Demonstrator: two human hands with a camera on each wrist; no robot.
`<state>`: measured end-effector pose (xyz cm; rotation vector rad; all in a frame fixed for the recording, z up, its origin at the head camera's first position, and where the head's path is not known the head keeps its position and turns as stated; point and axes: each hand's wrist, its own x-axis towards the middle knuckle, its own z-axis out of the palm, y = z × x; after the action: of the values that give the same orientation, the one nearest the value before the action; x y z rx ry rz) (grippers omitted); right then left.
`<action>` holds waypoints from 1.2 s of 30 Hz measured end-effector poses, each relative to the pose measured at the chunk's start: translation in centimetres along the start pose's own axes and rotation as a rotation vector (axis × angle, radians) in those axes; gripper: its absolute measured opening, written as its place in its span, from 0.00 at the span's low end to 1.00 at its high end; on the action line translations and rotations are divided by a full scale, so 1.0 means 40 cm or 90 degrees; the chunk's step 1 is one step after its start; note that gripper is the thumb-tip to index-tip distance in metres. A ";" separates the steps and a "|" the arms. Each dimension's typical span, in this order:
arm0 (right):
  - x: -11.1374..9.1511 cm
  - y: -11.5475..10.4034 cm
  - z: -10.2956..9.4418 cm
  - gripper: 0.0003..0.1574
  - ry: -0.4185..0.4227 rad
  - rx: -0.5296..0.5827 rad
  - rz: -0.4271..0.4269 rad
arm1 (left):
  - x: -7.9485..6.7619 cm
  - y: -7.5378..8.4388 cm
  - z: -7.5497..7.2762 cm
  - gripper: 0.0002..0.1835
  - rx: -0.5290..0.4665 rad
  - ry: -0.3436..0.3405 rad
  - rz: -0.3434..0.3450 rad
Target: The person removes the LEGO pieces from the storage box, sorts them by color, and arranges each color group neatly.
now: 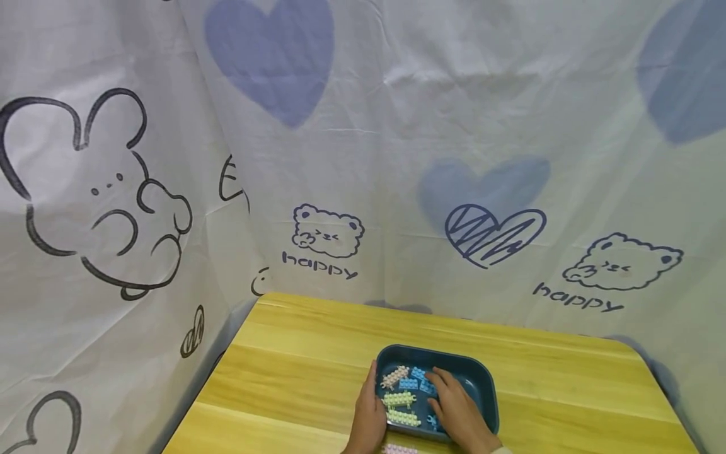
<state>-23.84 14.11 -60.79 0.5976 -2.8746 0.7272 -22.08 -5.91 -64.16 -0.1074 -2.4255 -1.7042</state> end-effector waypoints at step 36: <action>0.047 0.024 0.030 0.17 -0.008 0.033 0.005 | 0.004 -0.006 -0.002 0.36 0.024 -0.009 -0.009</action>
<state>-25.97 13.65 -61.87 0.5993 -2.8797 0.8039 -22.29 -6.09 -64.32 -0.0976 -2.4724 -1.6688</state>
